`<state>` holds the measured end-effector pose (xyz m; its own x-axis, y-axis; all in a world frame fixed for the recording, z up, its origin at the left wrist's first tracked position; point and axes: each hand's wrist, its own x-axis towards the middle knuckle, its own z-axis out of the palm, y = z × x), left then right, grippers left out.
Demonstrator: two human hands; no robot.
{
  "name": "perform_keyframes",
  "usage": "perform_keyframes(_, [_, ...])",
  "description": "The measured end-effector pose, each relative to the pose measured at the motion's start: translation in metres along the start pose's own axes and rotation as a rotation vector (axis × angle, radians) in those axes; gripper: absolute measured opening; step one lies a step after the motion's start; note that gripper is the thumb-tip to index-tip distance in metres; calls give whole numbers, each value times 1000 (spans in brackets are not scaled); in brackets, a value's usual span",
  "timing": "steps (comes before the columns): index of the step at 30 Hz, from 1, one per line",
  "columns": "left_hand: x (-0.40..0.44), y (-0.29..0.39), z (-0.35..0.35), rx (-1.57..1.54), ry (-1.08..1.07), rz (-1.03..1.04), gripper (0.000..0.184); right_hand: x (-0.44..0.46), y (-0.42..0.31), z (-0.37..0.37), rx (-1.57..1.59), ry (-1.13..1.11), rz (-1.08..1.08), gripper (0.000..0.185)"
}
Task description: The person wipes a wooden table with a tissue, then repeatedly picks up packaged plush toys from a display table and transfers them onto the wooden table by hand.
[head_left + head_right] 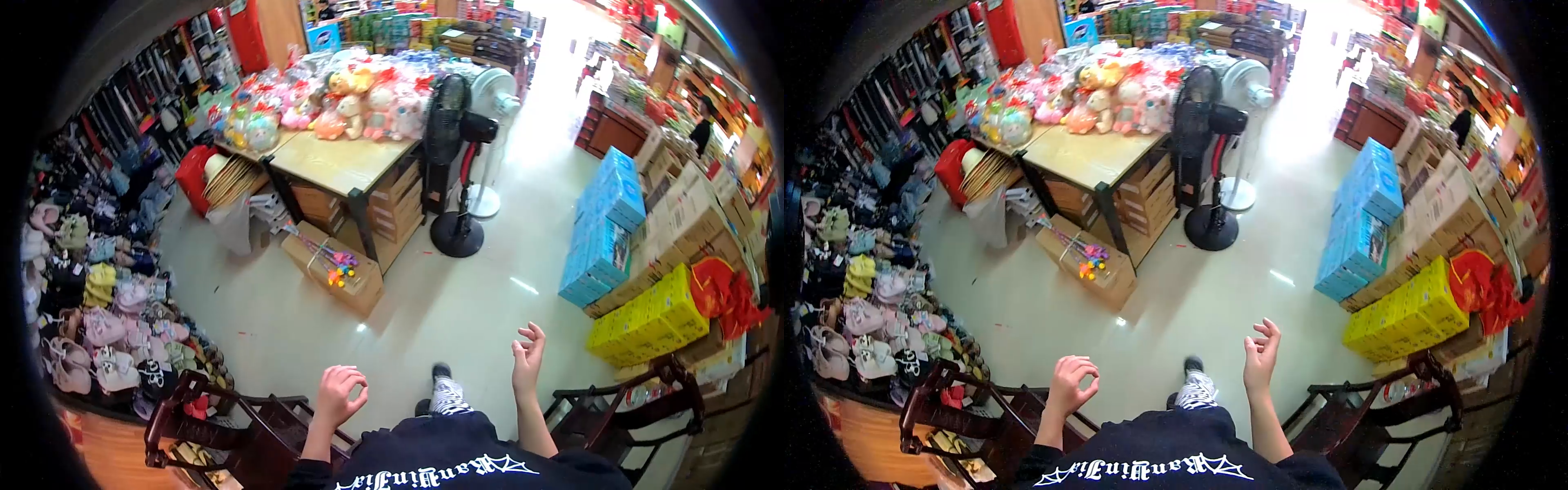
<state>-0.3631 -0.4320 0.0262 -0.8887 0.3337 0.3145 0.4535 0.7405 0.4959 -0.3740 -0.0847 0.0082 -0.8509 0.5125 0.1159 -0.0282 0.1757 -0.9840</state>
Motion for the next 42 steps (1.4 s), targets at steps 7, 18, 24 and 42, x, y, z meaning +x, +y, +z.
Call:
perform_keyframes(7, [68,-66,-15,71,196,-125,10,75,9,88,68,-142,64,46])
perform_keyframes(18, [177,-148,-64,151,423,-363,9,216,-5,251,164,-302,135,45])
perform_keyframes(24, [190,-184,-56,143,429,-503,8,250,-4,312,94,-521,163,48])
perform_keyframes(42, [367,-339,-102,89,258,-196,9,337,2,436,-43,-330,157,48])
